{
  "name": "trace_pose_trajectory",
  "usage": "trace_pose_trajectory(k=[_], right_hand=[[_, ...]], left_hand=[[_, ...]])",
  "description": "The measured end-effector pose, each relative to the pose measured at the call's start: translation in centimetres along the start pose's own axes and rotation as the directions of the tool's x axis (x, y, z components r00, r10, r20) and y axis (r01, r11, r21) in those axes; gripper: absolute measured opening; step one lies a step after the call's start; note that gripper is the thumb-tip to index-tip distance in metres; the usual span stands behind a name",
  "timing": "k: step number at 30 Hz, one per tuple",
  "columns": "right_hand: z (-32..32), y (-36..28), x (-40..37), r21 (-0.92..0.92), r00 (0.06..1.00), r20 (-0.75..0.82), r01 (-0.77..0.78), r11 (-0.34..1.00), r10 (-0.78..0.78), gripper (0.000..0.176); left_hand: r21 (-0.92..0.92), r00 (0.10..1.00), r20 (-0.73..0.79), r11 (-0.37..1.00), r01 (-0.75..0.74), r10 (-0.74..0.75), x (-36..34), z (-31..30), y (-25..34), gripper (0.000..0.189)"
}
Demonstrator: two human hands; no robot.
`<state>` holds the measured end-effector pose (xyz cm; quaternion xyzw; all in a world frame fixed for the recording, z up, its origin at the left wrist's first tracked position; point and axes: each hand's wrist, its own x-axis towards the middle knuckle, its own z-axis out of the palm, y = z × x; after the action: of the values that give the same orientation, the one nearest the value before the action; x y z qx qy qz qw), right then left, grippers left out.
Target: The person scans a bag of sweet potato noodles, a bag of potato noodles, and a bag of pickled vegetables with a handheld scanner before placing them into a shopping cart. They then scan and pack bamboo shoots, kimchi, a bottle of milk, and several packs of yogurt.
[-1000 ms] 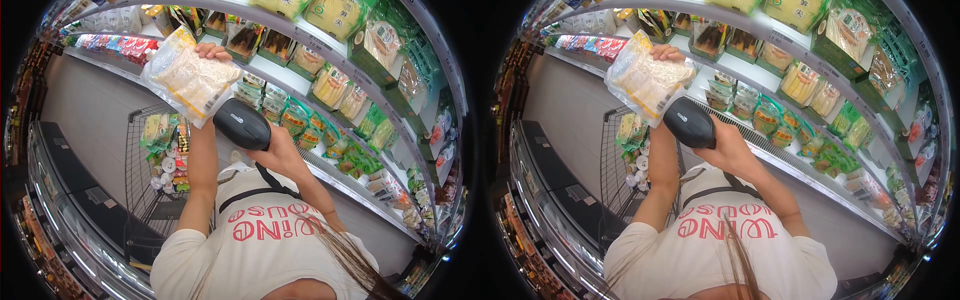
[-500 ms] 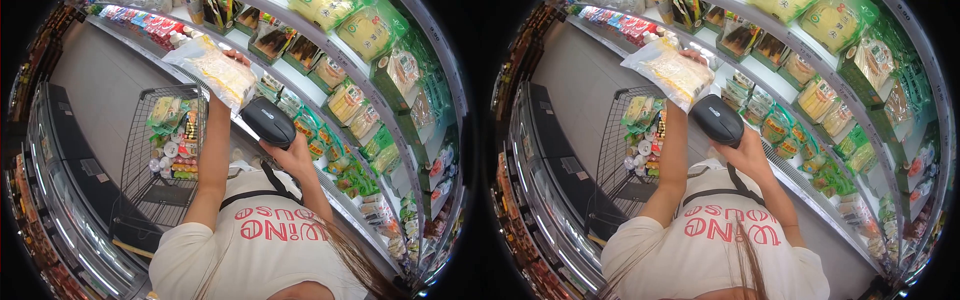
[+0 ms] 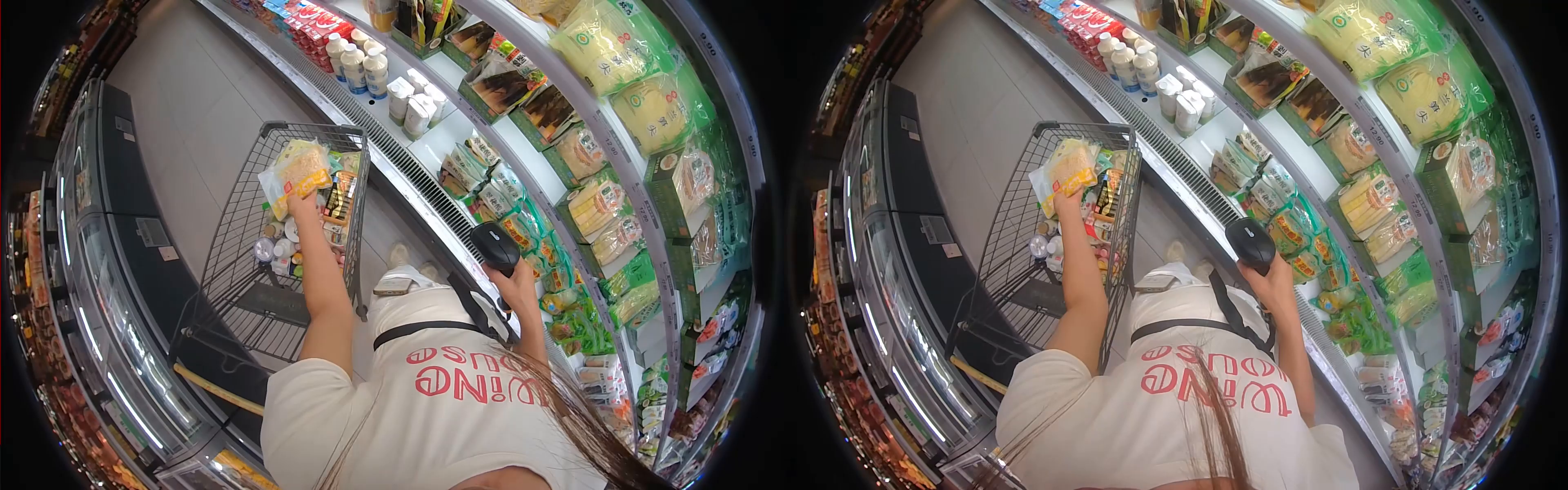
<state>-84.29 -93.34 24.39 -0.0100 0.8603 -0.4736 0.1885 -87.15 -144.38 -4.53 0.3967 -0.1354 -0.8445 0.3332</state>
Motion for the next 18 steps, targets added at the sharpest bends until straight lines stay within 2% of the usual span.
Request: trace_pose_trajectory(k=[3,4,6,7,9,10,12,14,16,18], right_hand=[[0.6,0.1,1.0,-0.051,1.000,0.013,0.020,0.998,-0.020,0.036],[0.6,0.1,1.3,-0.065,0.999,0.025,0.025,0.998,-0.024,0.036],[1.1,-0.6,1.6,-0.013,0.995,0.039,0.088,0.996,-0.087,0.036],[1.3,-0.8,1.7,0.018,0.992,0.043,0.118,0.993,-0.118,0.036],[1.8,-0.4,2.1,-0.023,0.989,0.067,0.136,0.990,-0.134,0.036],[1.9,-0.5,2.2,-0.045,0.987,0.082,0.144,0.989,-0.140,0.037],[2.4,-0.3,2.6,-0.087,0.987,0.096,0.135,0.987,-0.126,0.038],[3.5,1.7,3.8,-0.150,0.982,0.108,0.171,0.974,-0.156,0.038],[4.8,6.3,5.8,-0.227,0.979,0.145,0.175,0.958,-0.144,0.039],[5.6,9.3,6.5,-0.325,0.975,0.176,0.184,0.928,-0.132,0.044]], left_hand=[[0.027,0.974,-0.165,0.986,0.163,-0.157,0.6,-0.6,1.1,0.042],[0.246,0.952,-0.255,0.940,0.235,-0.171,0.4,-1.0,0.6,0.043],[0.605,0.901,-0.415,0.701,0.378,-0.127,-0.5,-0.2,-0.7,0.047],[0.780,0.966,-0.255,0.579,0.238,-0.053,-1.5,-0.6,-1.6,0.054],[0.966,0.997,0.070,0.252,-0.061,-0.026,-6.7,-1.7,-3.4,0.069],[0.976,0.975,0.209,0.078,-0.204,-0.069,-11.5,-1.2,-3.6,0.078],[0.897,0.924,0.382,-0.241,-0.372,-0.006,-19.2,-2.9,-5.0,0.075],[0.817,0.926,0.367,-0.508,-0.274,0.091,-24.8,-5.6,-5.5,0.065],[0.782,0.936,0.299,-0.610,-0.129,0.186,-27.6,-7.6,-4.9,0.049],[0.813,0.939,0.251,-0.577,-0.072,0.237,-28.3,-9.2,-4.2,0.034]])
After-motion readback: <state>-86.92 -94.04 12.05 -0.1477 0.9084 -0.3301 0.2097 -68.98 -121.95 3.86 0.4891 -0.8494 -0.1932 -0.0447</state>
